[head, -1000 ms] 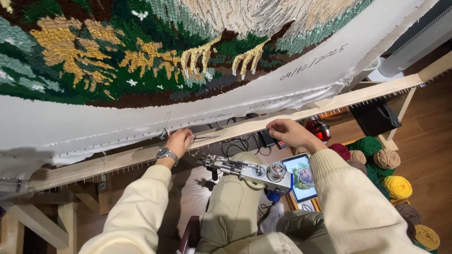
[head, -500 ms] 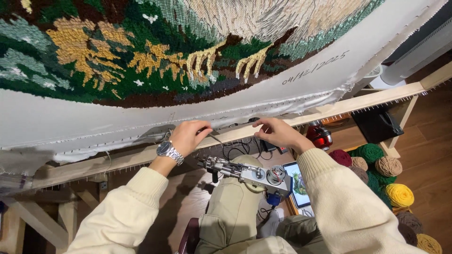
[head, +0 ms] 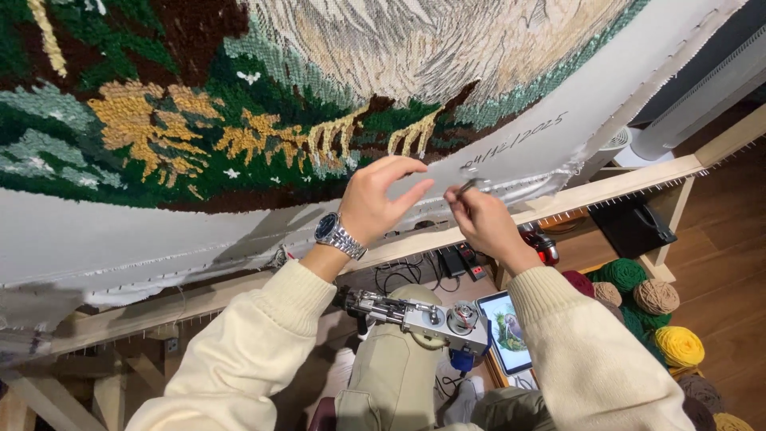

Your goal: Trimming loose threads with scissors and using a tufting gun to apply yarn to a rug canvas on a vertical frame.

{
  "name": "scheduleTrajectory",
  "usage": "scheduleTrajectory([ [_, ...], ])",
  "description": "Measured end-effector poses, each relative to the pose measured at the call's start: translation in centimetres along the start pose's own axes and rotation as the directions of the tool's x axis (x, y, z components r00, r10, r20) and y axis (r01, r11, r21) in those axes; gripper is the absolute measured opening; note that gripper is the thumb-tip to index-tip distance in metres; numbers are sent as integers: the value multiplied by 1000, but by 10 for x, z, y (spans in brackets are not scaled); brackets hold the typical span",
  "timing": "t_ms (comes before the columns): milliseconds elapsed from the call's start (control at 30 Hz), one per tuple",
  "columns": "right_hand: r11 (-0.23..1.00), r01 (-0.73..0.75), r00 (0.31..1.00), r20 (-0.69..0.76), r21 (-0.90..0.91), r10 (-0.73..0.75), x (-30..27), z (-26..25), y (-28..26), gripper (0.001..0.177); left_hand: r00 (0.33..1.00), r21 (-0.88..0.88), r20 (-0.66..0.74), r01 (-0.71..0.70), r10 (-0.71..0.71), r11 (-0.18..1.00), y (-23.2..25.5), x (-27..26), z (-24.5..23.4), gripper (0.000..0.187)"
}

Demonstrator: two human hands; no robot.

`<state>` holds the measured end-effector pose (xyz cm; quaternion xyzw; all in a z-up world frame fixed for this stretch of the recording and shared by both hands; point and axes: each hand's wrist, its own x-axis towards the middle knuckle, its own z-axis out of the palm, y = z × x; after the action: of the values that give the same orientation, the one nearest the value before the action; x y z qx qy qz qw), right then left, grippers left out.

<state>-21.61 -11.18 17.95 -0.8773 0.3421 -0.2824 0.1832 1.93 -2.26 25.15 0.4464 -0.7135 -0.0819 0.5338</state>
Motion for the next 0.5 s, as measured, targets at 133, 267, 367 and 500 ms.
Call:
scheduleTrajectory([
  [133,984,20,961,-275,178,31,22,-28,-20,25,997,20,-66,-35,36,999,-22,29,7,14],
  [267,891,209,851,-523,402,36,48,-62,-50,21,989,91,-105,-93,103,991,-31,64,15,10],
  [367,877,260,805,-592,404,34,65,-73,-58,21,981,190,-113,-137,160,972,-34,93,26,11],
  [500,879,323,767,-642,349,-27,81,-73,-60,19,987,331,4,-152,160,931,-31,118,37,22],
])
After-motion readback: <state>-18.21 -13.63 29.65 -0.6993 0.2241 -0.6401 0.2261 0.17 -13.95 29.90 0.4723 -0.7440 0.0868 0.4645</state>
